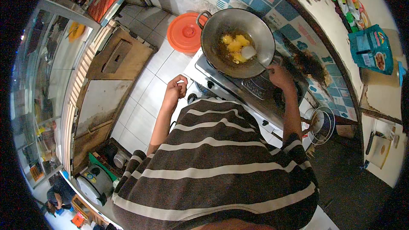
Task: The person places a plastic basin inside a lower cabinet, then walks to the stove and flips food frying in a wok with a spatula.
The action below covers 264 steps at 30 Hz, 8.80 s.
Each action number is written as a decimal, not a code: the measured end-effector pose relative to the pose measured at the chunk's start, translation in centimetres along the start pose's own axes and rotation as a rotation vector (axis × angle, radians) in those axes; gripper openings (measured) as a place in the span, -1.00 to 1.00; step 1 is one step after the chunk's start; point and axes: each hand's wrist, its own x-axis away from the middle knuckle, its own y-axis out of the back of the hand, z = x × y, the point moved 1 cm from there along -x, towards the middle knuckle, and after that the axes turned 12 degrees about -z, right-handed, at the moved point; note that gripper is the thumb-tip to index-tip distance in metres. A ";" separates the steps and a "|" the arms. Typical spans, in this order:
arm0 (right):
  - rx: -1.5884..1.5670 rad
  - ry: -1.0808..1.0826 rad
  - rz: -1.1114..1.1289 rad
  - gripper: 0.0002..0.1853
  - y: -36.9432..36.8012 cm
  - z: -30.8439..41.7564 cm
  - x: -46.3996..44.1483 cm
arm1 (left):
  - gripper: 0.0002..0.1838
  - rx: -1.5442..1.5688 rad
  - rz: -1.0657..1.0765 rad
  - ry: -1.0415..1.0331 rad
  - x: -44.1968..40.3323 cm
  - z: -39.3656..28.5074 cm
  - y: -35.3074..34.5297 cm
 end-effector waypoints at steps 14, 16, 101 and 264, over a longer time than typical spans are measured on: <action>0.005 0.006 -0.108 -0.73 -6.3 -3.9 -3.1 | -0.81 -0.035 -0.019 -0.056 1.3 -1.2 -1.0; -0.022 0.042 -0.110 -0.71 -6.9 -4.4 -3.3 | -0.81 -0.033 -0.027 -0.053 1.3 -1.1 -1.0; 0.186 0.017 -0.126 -0.59 -6.0 0.5 4.1 | -0.69 -0.032 -0.025 0.020 1.0 0.6 -2.7; 0.041 0.129 -0.254 -0.70 -5.8 -2.1 -2.7 | -0.68 -0.077 0.094 0.063 0.2 0.3 -0.3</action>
